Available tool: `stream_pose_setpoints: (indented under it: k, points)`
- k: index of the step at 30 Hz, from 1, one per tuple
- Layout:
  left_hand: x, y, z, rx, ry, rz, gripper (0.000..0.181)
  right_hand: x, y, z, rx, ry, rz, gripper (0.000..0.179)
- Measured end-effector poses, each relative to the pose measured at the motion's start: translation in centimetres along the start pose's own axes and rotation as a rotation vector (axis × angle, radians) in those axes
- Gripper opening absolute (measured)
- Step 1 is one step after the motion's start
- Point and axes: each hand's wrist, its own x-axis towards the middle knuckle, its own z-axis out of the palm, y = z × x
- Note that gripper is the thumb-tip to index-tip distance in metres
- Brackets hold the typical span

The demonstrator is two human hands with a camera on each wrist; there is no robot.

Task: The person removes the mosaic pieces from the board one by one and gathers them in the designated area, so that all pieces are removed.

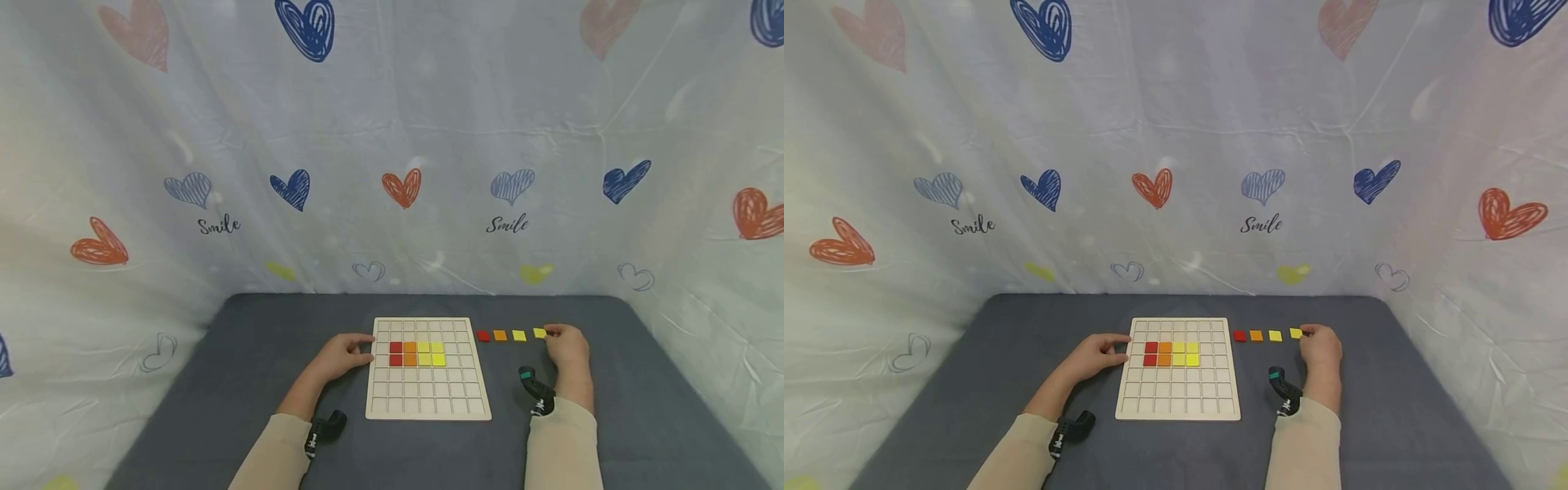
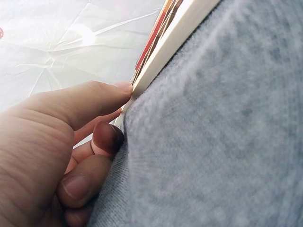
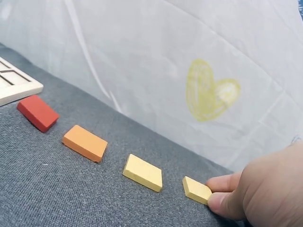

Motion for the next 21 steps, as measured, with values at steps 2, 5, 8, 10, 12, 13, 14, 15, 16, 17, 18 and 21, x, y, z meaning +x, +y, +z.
stream_pose_setpoints:
  k: [2, 5, 8, 10, 12, 13, 14, 15, 16, 17, 18, 21]
  points:
    - [0.0, 0.1, 0.0, -0.001, -0.002, 0.003, 0.043, 0.0, 0.0, 0.1, -0.004, 0.002, 0.0, 0.032]
    - [-0.1, 0.1, -0.1, 0.0, -0.004, 0.002, 0.043, -0.1, 0.0, 0.0, -0.006, -0.011, -0.003, 0.033]
    - [-0.1, -0.1, 0.0, 0.004, -0.007, 0.001, 0.043, -0.2, 0.2, -0.3, 0.023, -0.029, -0.005, 0.037]
    - [0.0, -0.1, 0.0, 0.008, -0.006, 0.003, 0.043, -0.3, 0.2, -0.6, 0.053, -0.033, -0.009, 0.04]
    - [0.0, -0.1, 0.1, 0.01, -0.004, 0.004, 0.043, -0.4, 0.0, -1.0, 0.084, -0.035, -0.02, 0.043]
    - [0.0, -0.1, 0.1, 0.01, -0.002, 0.006, 0.043, -0.4, -0.1, -1.1, 0.092, -0.035, -0.031, 0.044]
    - [0.0, -0.1, 0.0, 0.008, 0.0, 0.003, 0.043, -0.4, -0.2, -1.3, 0.099, -0.037, -0.046, 0.045]
    - [0.0, 0.0, 0.0, 0.007, 0.001, 0.002, 0.043, -0.5, -0.4, -1.5, 0.103, -0.038, -0.06, 0.046]
    - [0.0, 0.0, 0.0, 0.005, 0.002, 0.001, 0.043, -0.5, -0.7, -1.7, 0.102, -0.039, -0.076, 0.047]
    - [0.0, 0.0, -0.1, 0.005, 0.003, -0.003, 0.043, -0.6, -1.0, -1.8, 0.098, -0.042, -0.092, 0.047]
    - [0.0, 0.1, -0.1, 0.004, 0.003, -0.006, 0.043, -0.7, -1.3, -2.0, 0.091, -0.048, -0.112, 0.047]
    - [-0.1, 0.1, -0.1, 0.004, 0.006, -0.008, 0.043, -1.1, -2.5, -2.4, 0.081, -0.078, -0.178, 0.048]
